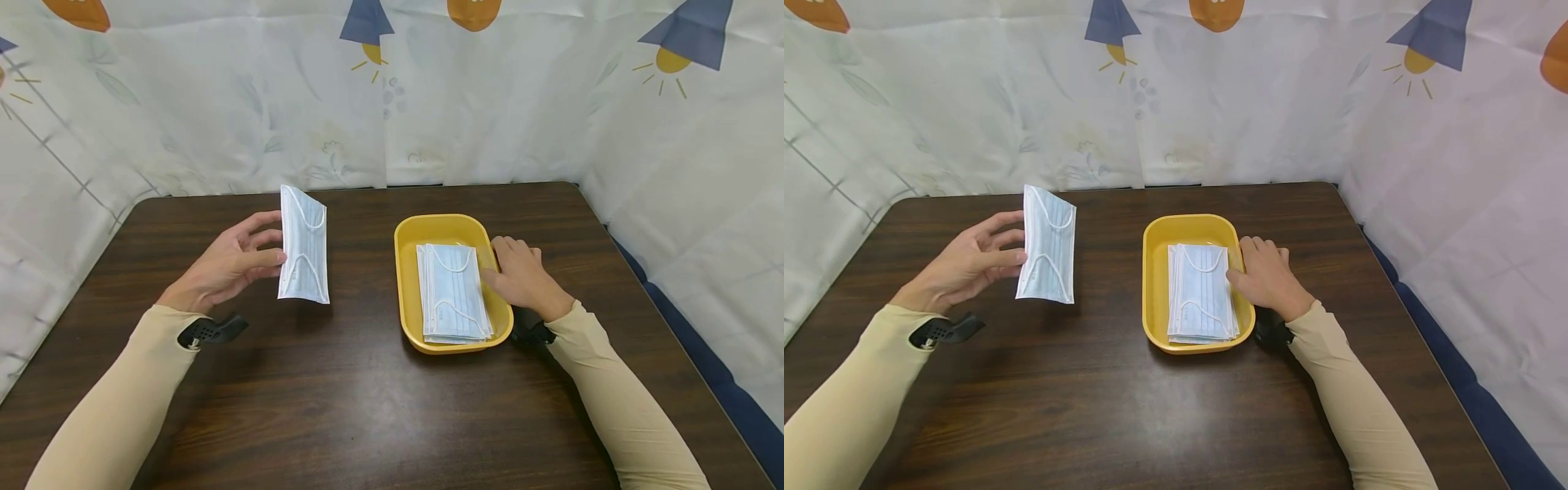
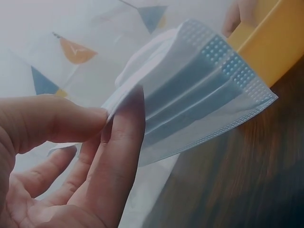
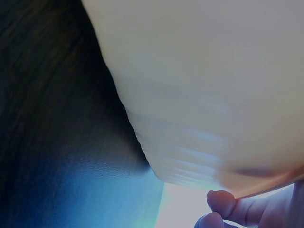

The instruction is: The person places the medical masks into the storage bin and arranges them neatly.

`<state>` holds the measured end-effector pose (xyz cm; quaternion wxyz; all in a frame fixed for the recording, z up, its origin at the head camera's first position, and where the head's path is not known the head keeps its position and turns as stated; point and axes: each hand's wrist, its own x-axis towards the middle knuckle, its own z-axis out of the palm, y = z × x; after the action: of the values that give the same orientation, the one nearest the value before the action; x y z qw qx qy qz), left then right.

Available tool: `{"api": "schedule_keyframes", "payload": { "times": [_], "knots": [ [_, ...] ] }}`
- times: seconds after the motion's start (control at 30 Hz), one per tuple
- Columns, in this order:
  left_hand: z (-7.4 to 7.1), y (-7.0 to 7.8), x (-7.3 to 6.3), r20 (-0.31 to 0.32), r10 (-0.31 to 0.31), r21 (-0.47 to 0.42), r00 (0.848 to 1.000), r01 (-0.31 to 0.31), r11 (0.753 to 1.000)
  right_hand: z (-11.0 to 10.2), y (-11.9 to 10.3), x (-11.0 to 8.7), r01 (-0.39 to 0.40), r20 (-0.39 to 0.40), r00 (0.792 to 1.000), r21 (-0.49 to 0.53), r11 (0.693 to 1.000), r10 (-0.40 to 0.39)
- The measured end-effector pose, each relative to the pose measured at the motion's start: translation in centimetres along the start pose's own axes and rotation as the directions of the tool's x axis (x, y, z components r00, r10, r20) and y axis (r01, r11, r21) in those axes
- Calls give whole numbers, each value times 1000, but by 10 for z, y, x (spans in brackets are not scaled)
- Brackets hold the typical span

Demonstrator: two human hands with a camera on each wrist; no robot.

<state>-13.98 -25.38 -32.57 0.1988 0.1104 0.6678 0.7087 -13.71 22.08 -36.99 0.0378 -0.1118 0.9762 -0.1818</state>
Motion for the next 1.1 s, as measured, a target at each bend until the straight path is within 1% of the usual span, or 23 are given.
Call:
{"api": "schedule_keyframes", "payload": {
  "times": [0.43, 0.6, 0.73, 0.97, 1.1],
  "knots": [
    [16, 11, 11, 57, 38, 8, 998, -39, 999, 0, -2, 1, 7, 0, 1000, 6, 1000, -7],
    [22, 16, 18, 89, 64, -8, 994, -63, 998, 0, -3, 0, 4, -3, 1000, 5, 1000, -4],
    [29, 19, 23, 104, 71, -20, 992, -70, 997, 0, -3, 0, 6, -5, 1000, 3, 1000, -6],
    [43, 25, 33, 147, 99, -73, 984, -89, 993, 1, -4, 1, 9, -11, 1000, 2, 1000, -9],
    [51, 28, 37, 164, 103, -71, 981, -92, 993, 1, -5, 1, 14, -13, 1000, 1, 1000, -14]
  ]
}}
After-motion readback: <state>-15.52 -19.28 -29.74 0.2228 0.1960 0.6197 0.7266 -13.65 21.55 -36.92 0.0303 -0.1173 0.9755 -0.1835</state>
